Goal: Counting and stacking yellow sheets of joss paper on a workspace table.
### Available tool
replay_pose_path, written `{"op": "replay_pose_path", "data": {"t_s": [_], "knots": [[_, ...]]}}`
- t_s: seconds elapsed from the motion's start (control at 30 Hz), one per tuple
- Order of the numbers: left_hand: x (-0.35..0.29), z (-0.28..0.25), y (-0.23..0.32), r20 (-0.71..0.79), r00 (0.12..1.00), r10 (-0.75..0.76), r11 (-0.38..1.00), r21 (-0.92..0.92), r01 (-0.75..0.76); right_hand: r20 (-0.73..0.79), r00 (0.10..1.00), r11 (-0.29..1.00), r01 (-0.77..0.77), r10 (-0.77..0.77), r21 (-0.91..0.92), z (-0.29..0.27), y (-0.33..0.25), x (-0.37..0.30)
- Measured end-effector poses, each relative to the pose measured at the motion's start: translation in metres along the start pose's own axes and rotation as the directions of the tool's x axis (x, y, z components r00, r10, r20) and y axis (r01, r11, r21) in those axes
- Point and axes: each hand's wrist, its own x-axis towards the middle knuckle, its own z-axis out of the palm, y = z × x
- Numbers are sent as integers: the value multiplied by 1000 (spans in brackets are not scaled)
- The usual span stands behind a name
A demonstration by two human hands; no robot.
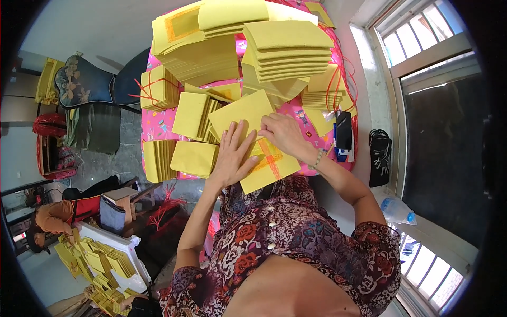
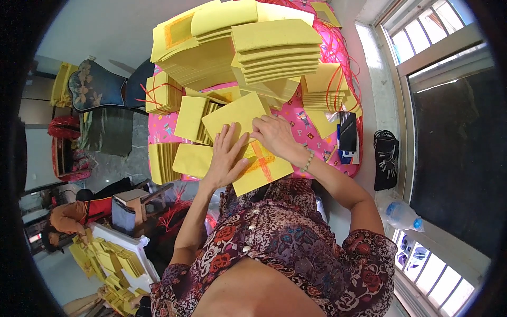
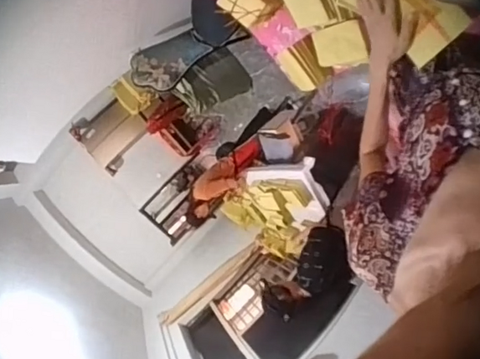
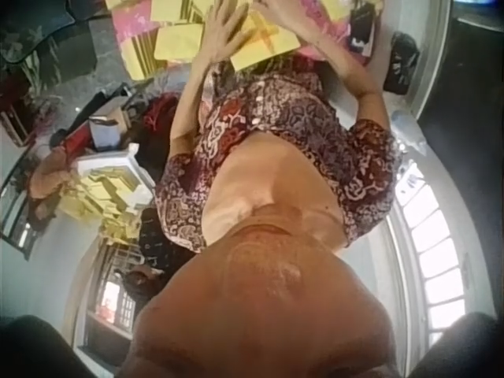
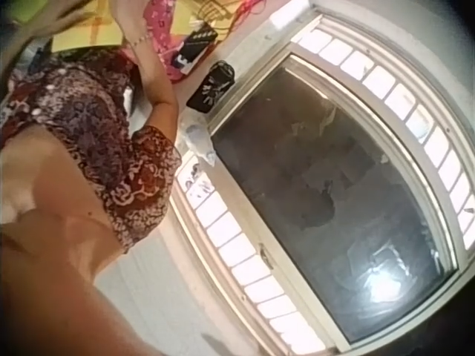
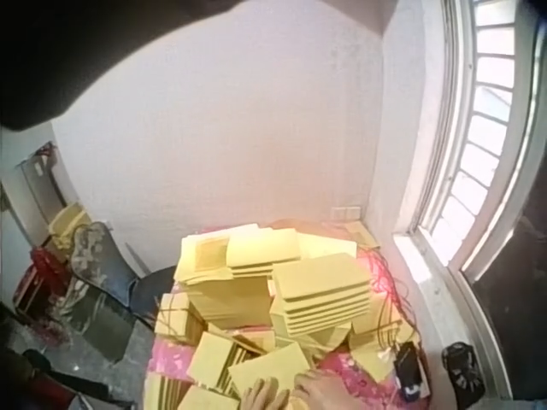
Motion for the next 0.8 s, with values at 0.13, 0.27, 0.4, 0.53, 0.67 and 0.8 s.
{"op": "replay_pose_path", "data": {"t_s": [0.13, 0.27, 0.4, 0.53, 0.67, 0.8], "knots": [[-15, -14, -4, 99, 994, 47, 994, -99, -37, 50, 998, 998, -46, 44, 46, -1, 5, -2], [-28, -11, -5, 150, 988, 36, 999, 0, -36, -6, 1000, 1000, 10, -10, -11, 3, -3, -3], [-28, -4, -13, 157, 987, 37, 999, -6, -37, -4, 1000, 1000, 4, -4, 15, 8, 3, -4], [-31, 1, -13, 130, 991, 17, 998, -61, -9, -16, 1000, 998, -23, 24, 56, 10, 8, -6], [-33, 11, -16, 89, 996, 21, 999, -52, -16, 96, 993, 957, -95, 70, 276, 8, 24, -7], [-34, 10, -18, 89, 996, -1, 996, -92, 9, 138, 984, 886, -159, 109, 437, 2, 20, -5]]}}
